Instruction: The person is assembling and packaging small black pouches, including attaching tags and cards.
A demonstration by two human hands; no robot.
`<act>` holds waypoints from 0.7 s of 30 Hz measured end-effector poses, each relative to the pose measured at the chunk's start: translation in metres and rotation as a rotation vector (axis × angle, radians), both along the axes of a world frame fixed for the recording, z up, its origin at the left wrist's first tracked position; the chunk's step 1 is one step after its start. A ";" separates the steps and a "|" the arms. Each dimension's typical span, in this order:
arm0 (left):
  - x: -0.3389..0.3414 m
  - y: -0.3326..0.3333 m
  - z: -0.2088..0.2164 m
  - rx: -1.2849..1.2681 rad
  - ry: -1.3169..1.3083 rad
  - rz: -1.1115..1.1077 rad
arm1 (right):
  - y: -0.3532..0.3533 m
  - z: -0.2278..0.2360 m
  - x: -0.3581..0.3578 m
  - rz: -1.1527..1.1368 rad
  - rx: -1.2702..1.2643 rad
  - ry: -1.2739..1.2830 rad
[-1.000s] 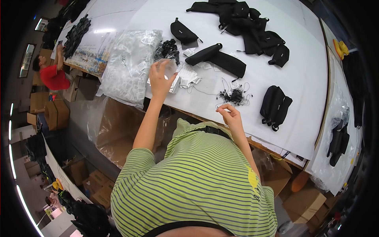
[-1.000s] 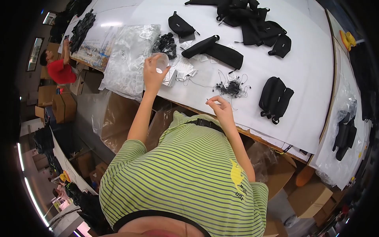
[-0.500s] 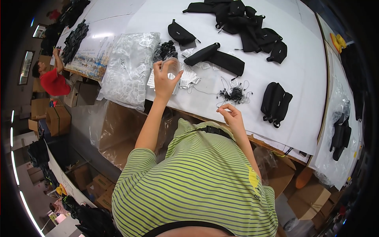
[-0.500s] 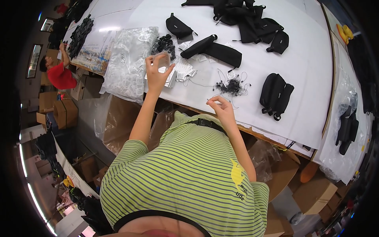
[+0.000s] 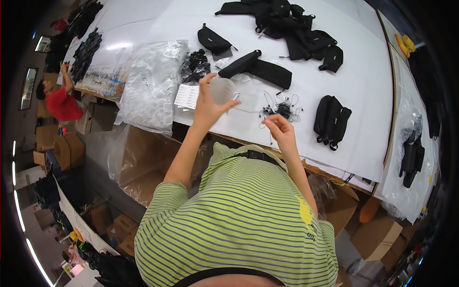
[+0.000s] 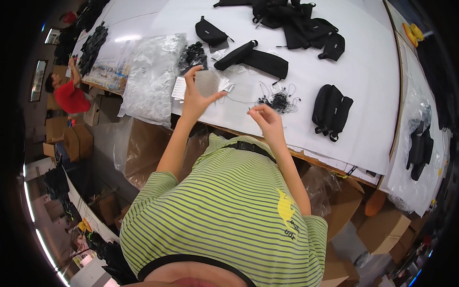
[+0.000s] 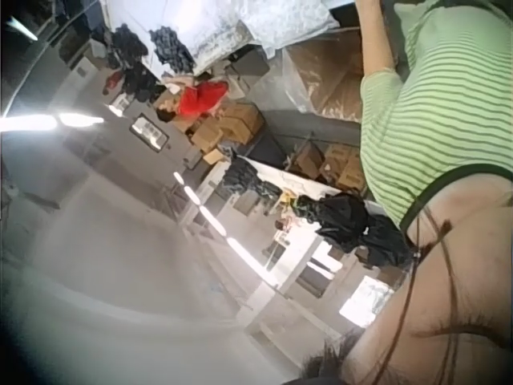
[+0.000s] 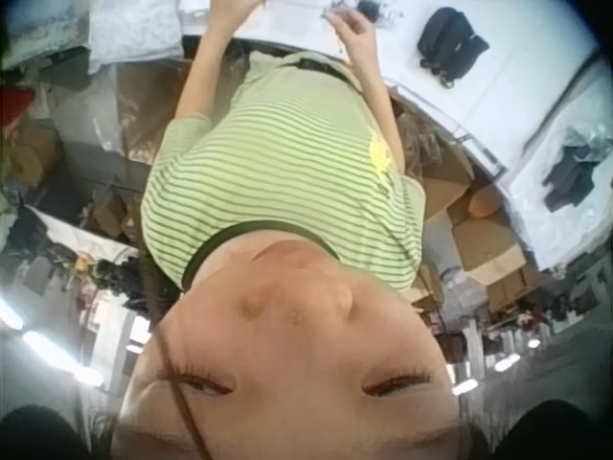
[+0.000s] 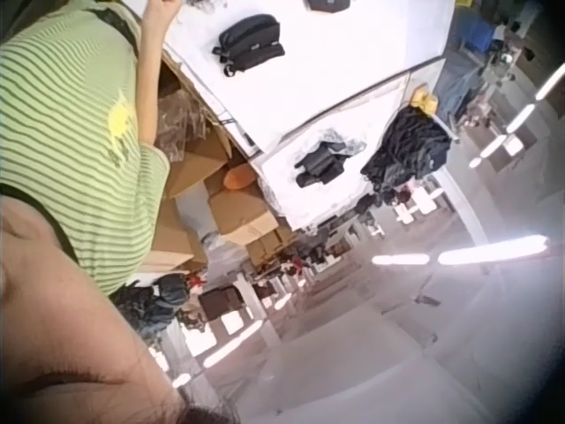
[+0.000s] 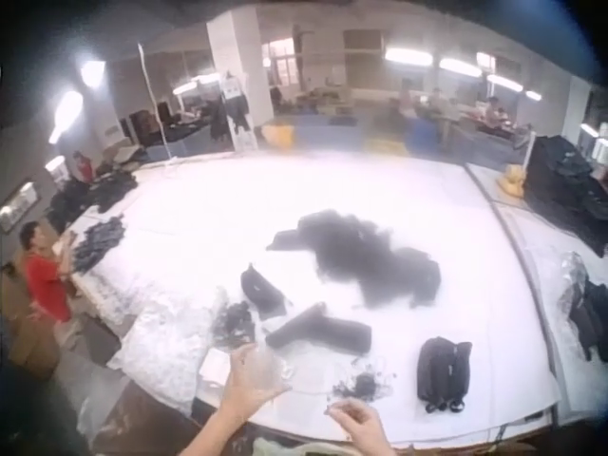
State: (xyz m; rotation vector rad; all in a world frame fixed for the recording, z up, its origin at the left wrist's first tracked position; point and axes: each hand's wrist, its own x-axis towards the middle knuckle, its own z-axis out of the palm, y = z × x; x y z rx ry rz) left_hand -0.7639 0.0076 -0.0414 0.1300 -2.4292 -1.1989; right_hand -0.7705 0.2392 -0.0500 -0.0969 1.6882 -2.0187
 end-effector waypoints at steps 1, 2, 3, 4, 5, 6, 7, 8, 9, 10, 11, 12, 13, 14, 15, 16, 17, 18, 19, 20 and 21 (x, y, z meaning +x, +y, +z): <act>0.004 0.012 0.008 0.006 -0.002 -0.013 | -0.004 0.004 -0.005 -0.013 0.006 -0.002; 0.010 0.026 0.016 -0.019 -0.017 -0.075 | -0.009 0.009 -0.009 -0.061 -0.035 0.090; 0.014 0.038 0.019 -0.044 -0.032 -0.137 | -0.012 0.014 -0.012 -0.110 -0.075 0.184; 0.018 0.046 0.016 -0.045 -0.018 -0.169 | -0.013 0.022 -0.013 -0.117 -0.069 0.181; 0.021 0.054 0.017 -0.041 -0.021 -0.177 | -0.014 0.031 -0.015 -0.100 0.045 0.319; 0.023 0.061 0.019 -0.059 -0.029 -0.185 | -0.013 0.038 -0.015 -0.080 0.161 0.456; 0.024 0.066 0.020 -0.078 -0.035 -0.192 | -0.011 0.042 -0.014 -0.085 0.166 0.453; 0.024 0.070 0.023 -0.136 -0.009 -0.178 | -0.008 0.045 -0.012 -0.066 0.205 0.366; 0.026 0.072 0.029 -0.134 -0.011 -0.184 | -0.005 0.046 -0.010 -0.047 0.243 0.278; 0.028 0.075 0.039 0.242 -0.123 -0.237 | -0.001 0.046 -0.009 -0.049 0.245 0.276; 0.029 0.077 0.043 0.618 -0.235 -0.283 | 0.003 0.046 -0.009 -0.074 0.274 0.340; 0.029 0.074 0.044 0.619 -0.238 -0.284 | 0.006 0.045 -0.008 -0.099 0.303 0.404; 0.029 0.067 0.044 0.609 -0.322 -0.311 | 0.010 0.048 -0.007 -0.101 0.305 0.401; 0.028 0.064 0.044 0.599 -0.406 -0.338 | 0.014 0.052 -0.005 -0.061 0.314 0.454; 0.028 0.065 0.046 0.600 -0.410 -0.339 | 0.017 0.058 -0.003 -0.020 0.322 0.507; 0.027 0.067 0.049 0.531 -0.329 -0.343 | 0.018 0.064 0.001 -0.019 0.322 0.503; 0.027 0.068 0.052 0.461 -0.248 -0.347 | 0.020 0.071 0.004 0.026 0.356 0.528; 0.026 0.065 0.052 0.443 -0.272 -0.399 | 0.021 0.078 0.006 0.070 0.390 0.552; 0.026 0.064 0.056 0.444 -0.278 -0.400 | 0.022 0.083 0.007 0.069 0.390 0.546; 0.025 0.063 0.061 0.335 -0.310 -0.464 | 0.023 0.088 0.009 0.105 0.410 0.555; 0.024 0.062 0.066 0.225 -0.341 -0.527 | 0.023 0.091 0.011 0.140 0.429 0.564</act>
